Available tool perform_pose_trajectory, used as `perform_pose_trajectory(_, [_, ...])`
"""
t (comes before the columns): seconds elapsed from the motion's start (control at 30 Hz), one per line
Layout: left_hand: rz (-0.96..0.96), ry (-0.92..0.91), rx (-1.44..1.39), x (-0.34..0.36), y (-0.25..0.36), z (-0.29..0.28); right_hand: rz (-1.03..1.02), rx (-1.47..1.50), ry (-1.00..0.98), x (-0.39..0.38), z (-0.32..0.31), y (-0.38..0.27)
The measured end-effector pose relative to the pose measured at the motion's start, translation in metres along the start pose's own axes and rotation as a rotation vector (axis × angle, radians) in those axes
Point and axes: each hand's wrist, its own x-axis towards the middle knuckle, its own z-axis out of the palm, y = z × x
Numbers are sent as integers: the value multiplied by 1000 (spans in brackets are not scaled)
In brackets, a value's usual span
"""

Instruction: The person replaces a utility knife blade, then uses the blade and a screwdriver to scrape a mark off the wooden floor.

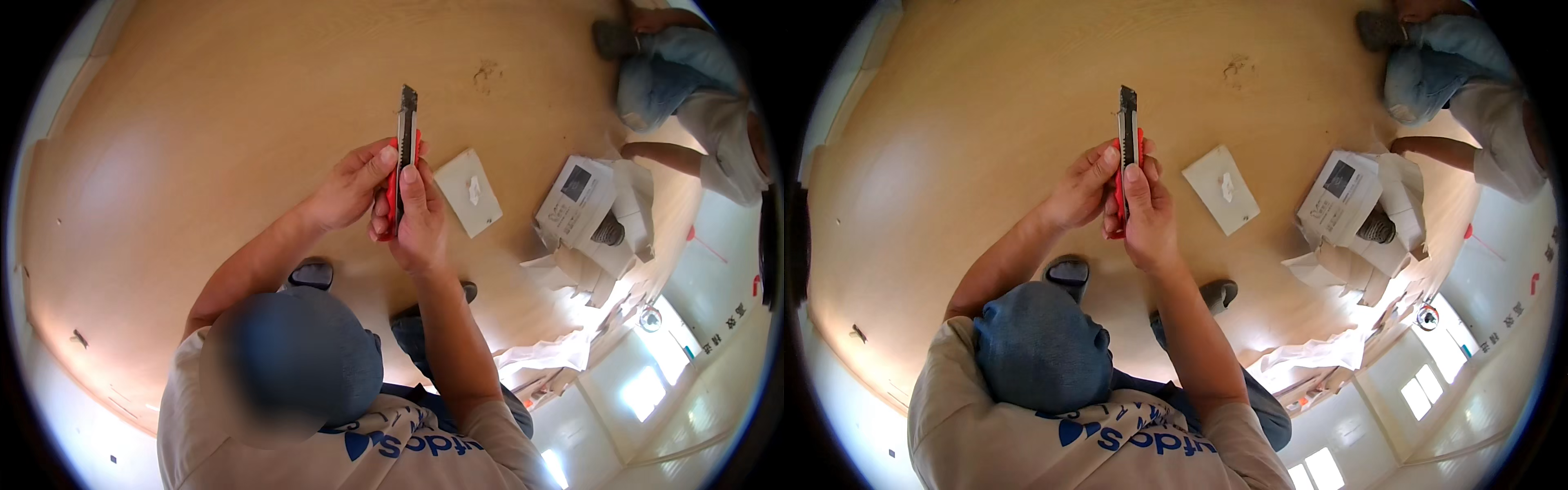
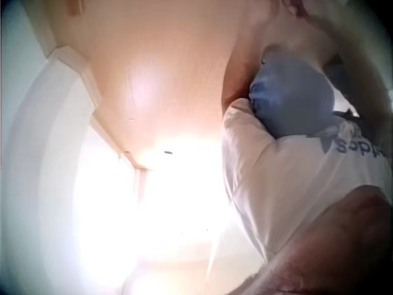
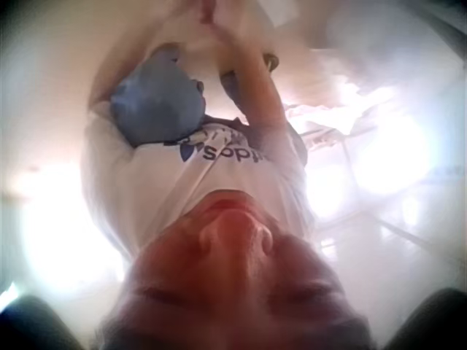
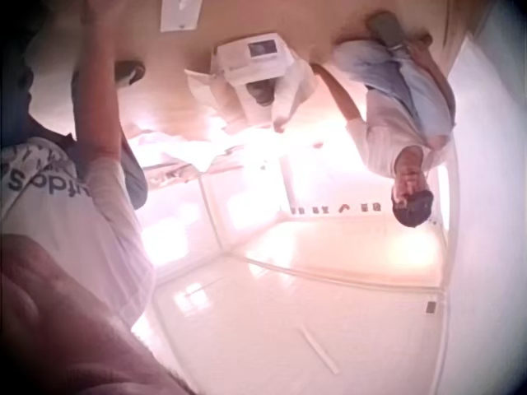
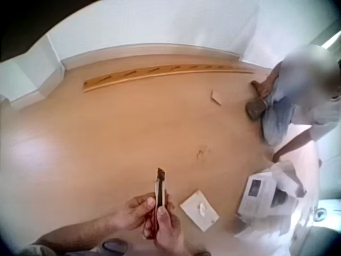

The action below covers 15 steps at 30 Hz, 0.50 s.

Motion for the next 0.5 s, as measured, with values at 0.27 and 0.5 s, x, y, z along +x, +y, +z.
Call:
perform_pose_trajectory(0.27, [12,28,-90,-5,12,5,-76,146,-74,2,13,10])
perform_pose_trajectory(0.5, [-53,83,-65,-13,15,24,-101,127,-55,-21,5,10])
